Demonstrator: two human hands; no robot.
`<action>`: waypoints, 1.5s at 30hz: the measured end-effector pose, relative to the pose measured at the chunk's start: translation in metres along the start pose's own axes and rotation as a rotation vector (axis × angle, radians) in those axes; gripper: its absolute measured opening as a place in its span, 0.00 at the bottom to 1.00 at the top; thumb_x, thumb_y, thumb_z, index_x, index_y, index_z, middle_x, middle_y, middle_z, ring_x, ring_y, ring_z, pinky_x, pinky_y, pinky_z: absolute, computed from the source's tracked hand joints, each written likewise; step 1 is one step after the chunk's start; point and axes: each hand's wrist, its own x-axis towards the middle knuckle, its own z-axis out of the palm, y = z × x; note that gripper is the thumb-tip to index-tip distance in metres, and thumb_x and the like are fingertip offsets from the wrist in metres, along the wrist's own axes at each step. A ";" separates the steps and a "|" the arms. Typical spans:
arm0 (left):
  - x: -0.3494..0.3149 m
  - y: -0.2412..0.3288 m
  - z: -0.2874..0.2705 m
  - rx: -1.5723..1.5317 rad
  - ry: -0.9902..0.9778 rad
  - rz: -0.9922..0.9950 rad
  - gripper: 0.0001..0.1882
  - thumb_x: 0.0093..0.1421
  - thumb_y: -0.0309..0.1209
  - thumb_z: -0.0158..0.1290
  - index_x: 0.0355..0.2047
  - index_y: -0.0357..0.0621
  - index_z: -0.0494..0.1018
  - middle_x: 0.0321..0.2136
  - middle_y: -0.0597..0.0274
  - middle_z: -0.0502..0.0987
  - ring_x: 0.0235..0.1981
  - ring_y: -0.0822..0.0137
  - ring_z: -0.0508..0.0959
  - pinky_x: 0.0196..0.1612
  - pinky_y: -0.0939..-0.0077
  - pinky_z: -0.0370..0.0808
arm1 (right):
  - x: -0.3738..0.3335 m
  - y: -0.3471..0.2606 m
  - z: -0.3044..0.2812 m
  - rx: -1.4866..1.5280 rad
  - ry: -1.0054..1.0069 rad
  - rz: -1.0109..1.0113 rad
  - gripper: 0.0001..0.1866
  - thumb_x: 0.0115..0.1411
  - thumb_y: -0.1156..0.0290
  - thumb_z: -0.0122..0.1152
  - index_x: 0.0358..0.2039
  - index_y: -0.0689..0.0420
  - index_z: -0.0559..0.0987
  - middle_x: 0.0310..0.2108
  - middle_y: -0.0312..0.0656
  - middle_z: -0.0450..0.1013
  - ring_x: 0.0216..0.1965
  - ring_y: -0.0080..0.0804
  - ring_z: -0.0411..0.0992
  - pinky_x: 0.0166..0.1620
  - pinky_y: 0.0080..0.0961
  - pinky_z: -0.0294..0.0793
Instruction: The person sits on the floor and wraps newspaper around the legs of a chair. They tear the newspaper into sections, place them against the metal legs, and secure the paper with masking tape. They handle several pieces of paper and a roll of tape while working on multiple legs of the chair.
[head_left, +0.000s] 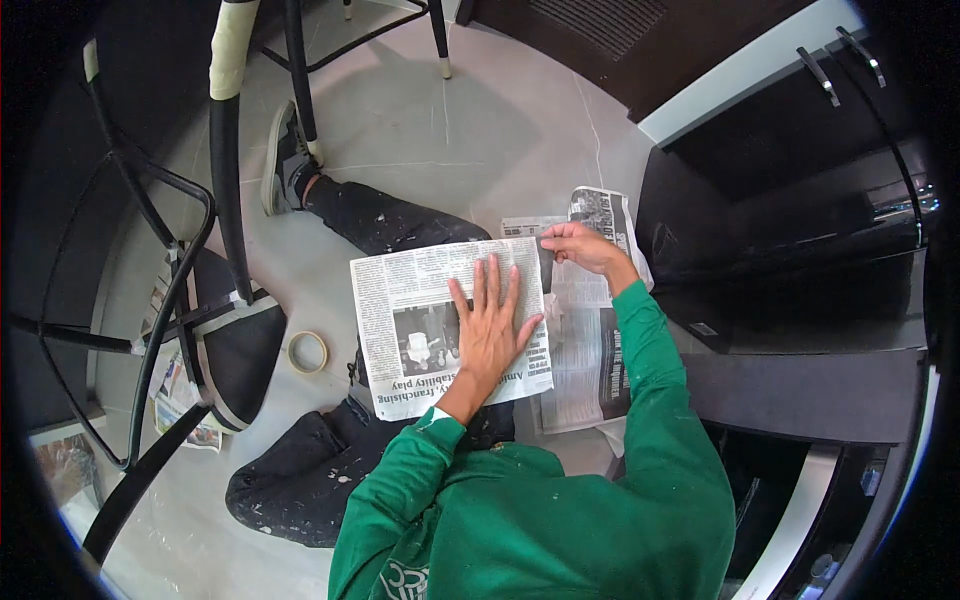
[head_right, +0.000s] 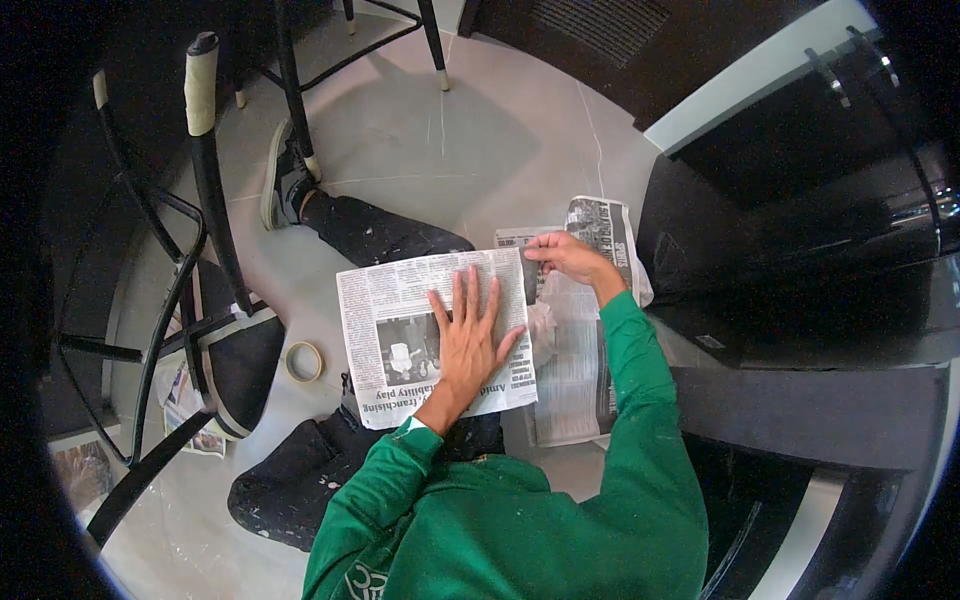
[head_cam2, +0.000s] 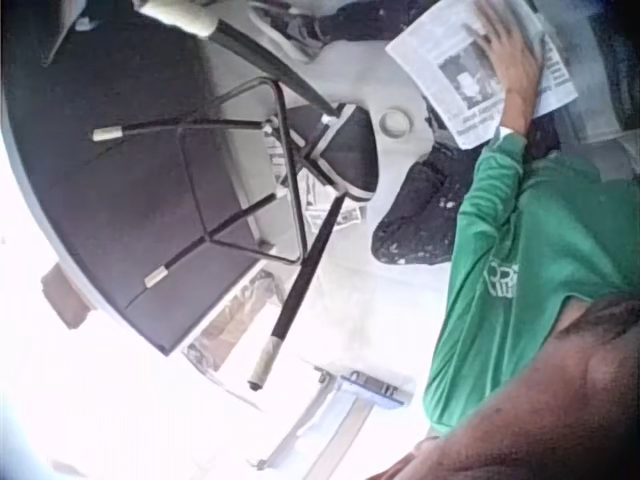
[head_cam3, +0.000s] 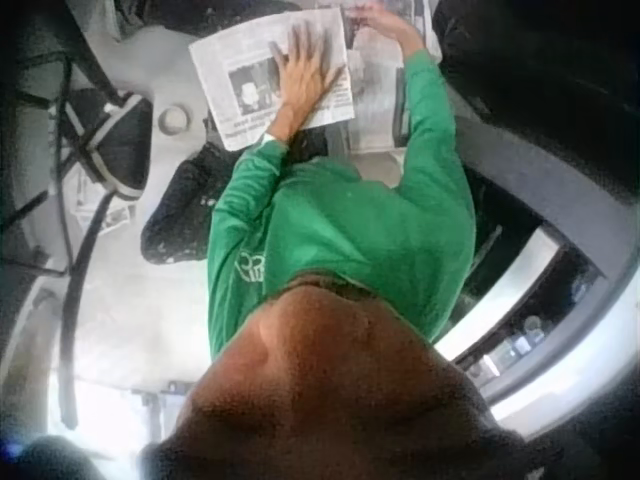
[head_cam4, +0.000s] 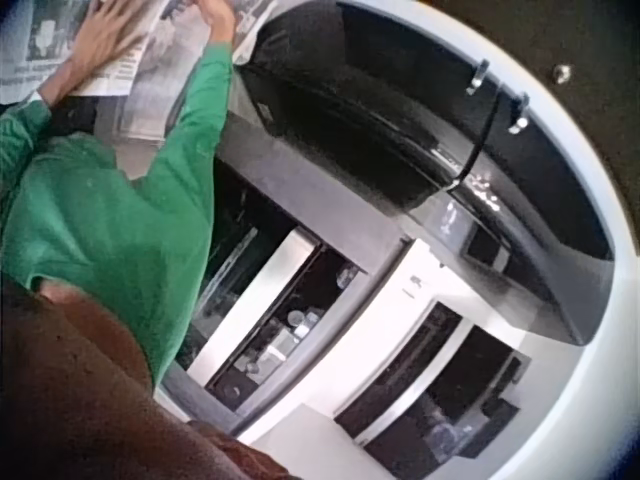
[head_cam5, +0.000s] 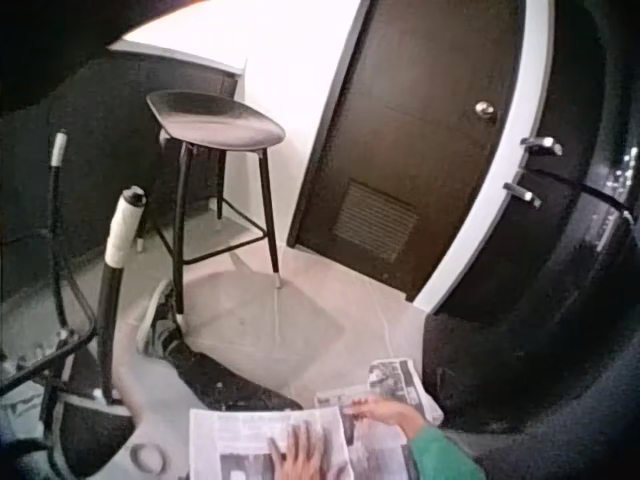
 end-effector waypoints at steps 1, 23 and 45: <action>0.000 0.000 0.001 -0.013 0.011 -0.008 0.47 0.64 0.61 0.50 0.73 0.43 0.54 0.74 0.39 0.46 0.76 0.40 0.42 0.70 0.26 0.33 | 0.001 -0.003 0.003 -0.026 0.026 -0.017 0.16 0.64 0.65 0.68 0.48 0.59 0.81 0.34 0.29 0.77 0.31 0.15 0.70 0.35 0.16 0.70; 0.001 -0.001 0.007 0.002 -0.005 -0.034 0.51 0.63 0.65 0.49 0.74 0.42 0.50 0.75 0.42 0.43 0.76 0.42 0.39 0.70 0.26 0.31 | -0.010 -0.022 0.004 -0.195 0.119 -0.226 0.13 0.63 0.66 0.69 0.42 0.61 0.83 0.33 0.33 0.80 0.32 0.18 0.74 0.35 0.19 0.74; -0.003 -0.006 0.002 -0.065 0.060 -0.031 0.52 0.63 0.66 0.47 0.74 0.41 0.50 0.75 0.41 0.43 0.77 0.44 0.40 0.71 0.27 0.34 | 0.007 -0.028 0.051 -0.195 0.085 -0.178 0.12 0.65 0.71 0.64 0.45 0.65 0.82 0.36 0.37 0.81 0.34 0.21 0.77 0.38 0.22 0.77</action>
